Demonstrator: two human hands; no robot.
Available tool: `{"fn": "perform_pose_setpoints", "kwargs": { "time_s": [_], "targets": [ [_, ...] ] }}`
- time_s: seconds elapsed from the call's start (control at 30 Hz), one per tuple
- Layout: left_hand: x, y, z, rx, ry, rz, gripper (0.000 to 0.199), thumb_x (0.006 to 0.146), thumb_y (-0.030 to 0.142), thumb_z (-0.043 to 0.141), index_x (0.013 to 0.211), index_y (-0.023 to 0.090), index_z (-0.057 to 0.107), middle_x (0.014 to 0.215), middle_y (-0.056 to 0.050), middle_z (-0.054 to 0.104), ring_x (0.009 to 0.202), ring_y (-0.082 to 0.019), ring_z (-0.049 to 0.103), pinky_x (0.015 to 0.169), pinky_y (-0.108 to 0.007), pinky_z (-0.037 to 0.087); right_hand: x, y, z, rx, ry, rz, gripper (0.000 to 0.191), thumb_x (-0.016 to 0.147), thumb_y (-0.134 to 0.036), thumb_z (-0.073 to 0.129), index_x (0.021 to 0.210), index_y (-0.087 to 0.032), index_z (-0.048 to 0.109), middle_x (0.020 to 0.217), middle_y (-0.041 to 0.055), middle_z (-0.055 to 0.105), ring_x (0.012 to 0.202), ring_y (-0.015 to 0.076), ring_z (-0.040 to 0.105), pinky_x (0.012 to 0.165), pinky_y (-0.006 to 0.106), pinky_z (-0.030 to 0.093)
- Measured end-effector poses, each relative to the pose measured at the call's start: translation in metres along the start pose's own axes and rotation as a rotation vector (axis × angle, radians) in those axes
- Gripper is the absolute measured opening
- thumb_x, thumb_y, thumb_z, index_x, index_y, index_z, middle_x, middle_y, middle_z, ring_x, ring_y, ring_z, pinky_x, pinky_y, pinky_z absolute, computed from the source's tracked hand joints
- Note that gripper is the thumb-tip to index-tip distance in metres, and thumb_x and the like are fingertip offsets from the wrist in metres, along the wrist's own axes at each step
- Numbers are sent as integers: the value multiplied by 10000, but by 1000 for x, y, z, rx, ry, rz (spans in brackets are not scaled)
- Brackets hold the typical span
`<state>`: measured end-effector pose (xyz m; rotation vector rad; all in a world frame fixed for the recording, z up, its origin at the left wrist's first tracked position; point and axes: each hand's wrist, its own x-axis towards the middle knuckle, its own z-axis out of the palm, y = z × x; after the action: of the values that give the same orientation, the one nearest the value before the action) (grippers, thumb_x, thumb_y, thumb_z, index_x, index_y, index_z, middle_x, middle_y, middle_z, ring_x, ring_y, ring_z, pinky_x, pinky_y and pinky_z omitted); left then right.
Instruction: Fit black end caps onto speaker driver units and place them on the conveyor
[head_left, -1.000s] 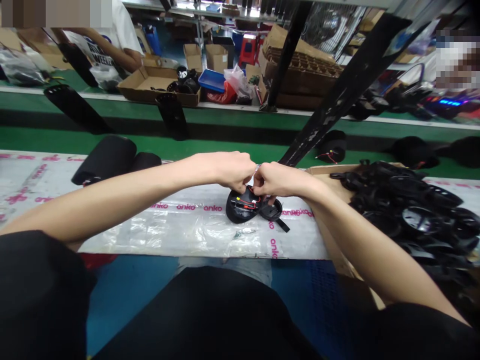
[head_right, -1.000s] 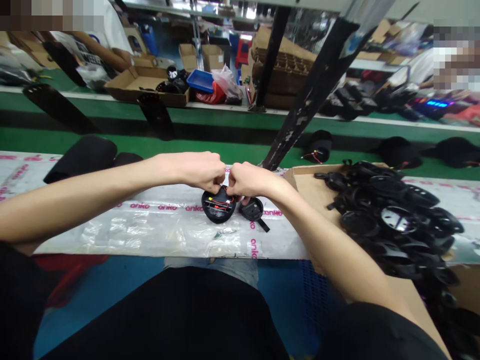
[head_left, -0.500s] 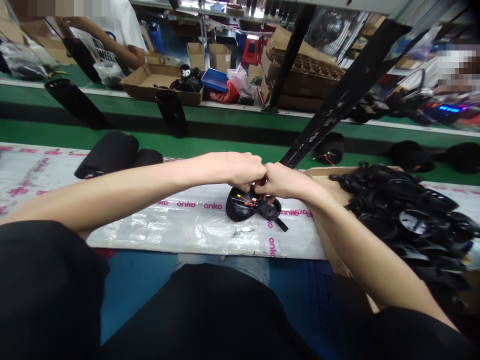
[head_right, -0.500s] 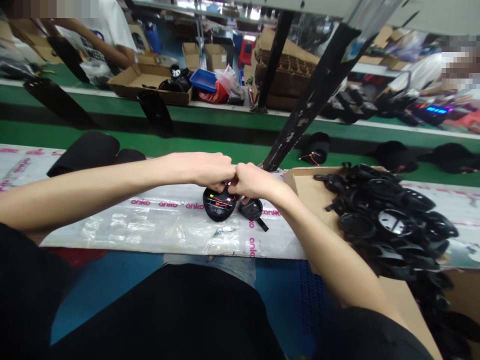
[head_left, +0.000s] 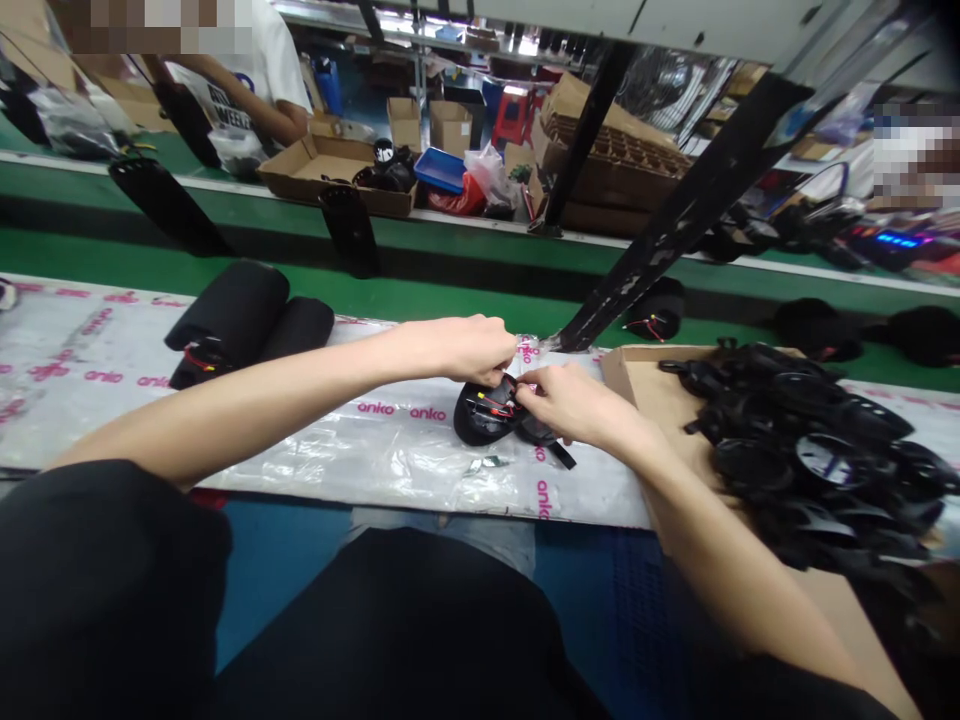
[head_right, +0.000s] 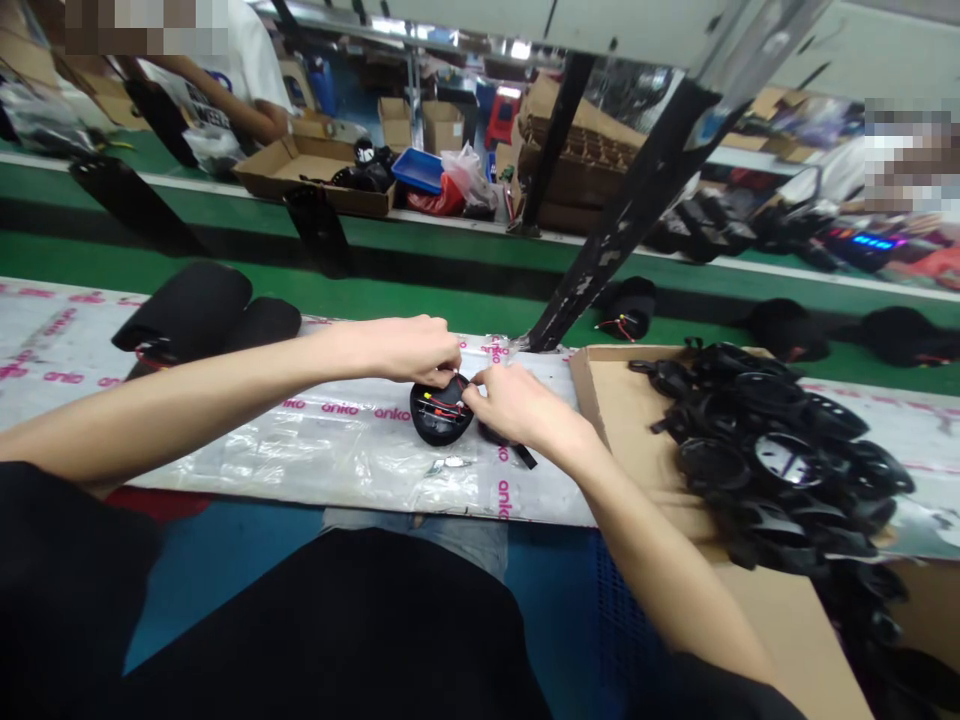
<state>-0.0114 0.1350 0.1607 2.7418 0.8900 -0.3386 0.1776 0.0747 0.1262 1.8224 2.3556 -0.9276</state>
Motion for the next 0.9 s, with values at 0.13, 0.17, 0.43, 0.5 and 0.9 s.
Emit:
{"fn": "perform_pose_setpoints", "kwargs": {
  "time_s": [0.13,0.17,0.43,0.5,0.9],
  "targets": [
    [-4,-3,5,-62,15,8,237,927,168,596,865,148,824,686,-85,717,523,-171,537,539,-327,287,10,7,-1,315,-223,46,159,949,-269,547,940,-187,684,704,56,794,467,168,689,473,257,529],
    [-4,-5,7,-77,21,8,246,949,185,592,886,151,826,711,-88,735,545,-174,566,546,-321,299,13,8,-2,359,-261,44,131,931,-259,570,945,-189,679,698,57,798,479,174,699,473,257,543],
    [-38,-39,23,-356,269,118,221,1010,228,609,1173,189,754,1096,-56,810,909,-174,745,766,-245,492,21,-2,-19,213,-343,7,80,867,-201,620,872,-177,695,628,49,782,538,195,747,534,261,574],
    [-53,-45,32,-332,328,205,185,981,176,621,1120,189,741,1107,-63,786,963,-188,737,822,-263,518,20,-4,-22,192,-357,-12,128,875,-205,615,922,-167,728,632,46,782,552,196,752,559,267,578],
    [-55,-36,36,-140,200,518,263,1056,152,558,1083,253,799,1036,-89,800,951,-226,730,844,-330,532,22,-16,-24,1,-353,-115,137,925,-254,582,861,-189,685,627,29,755,543,167,710,521,251,466]
  ]
}}
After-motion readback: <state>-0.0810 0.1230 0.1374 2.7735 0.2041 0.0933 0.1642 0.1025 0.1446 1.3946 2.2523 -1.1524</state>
